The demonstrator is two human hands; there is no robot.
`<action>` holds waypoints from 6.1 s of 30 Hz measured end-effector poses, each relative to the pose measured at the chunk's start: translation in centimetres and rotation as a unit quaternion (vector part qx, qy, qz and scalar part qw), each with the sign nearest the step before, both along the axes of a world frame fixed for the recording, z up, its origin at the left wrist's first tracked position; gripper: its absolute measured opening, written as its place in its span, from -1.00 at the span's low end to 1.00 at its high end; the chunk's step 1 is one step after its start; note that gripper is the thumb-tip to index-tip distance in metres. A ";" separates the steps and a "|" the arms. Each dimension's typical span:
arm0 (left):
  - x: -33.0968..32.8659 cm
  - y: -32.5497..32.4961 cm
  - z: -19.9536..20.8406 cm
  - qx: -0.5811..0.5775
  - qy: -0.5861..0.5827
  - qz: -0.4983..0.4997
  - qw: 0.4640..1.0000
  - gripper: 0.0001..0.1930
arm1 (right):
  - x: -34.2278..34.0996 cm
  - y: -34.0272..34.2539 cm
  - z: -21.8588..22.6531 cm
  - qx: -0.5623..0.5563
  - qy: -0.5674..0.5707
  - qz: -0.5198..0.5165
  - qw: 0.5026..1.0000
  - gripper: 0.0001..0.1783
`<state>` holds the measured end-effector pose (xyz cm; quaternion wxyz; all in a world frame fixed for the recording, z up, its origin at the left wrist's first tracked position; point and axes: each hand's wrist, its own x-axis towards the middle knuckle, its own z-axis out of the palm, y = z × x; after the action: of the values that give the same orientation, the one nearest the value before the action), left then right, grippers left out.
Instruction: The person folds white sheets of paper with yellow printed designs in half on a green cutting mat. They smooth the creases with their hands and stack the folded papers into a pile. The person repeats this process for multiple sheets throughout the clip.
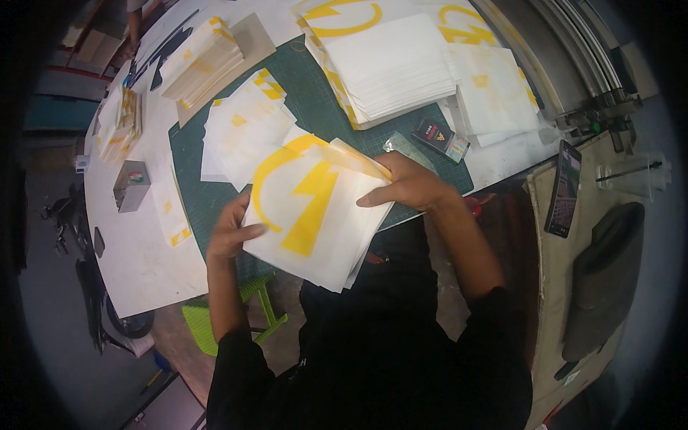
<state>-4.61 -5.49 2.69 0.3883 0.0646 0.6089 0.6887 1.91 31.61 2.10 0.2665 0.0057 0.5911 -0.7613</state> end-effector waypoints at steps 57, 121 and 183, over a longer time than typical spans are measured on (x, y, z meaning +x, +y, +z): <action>6.9 6.6 -1.8 -0.129 0.460 0.311 0.822 -0.14 | 2.0 -6.0 -0.6 0.037 0.324 -0.179 0.928 -0.18; 11.7 5.5 -2.9 -0.333 0.634 -0.014 0.698 -0.42 | 4.3 -8.3 -2.3 -0.158 -0.122 -0.315 0.928 -0.68; 13.2 -3.9 -1.8 -0.090 -0.013 0.452 0.888 -0.61 | -27.8 -16.4 -2.1 0.584 0.423 0.051 0.691 0.04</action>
<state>8.61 -9.42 0.91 0.0470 -0.2614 0.6268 0.7325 -25.85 15.22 -0.01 -0.0299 -0.1925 0.9660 -0.1700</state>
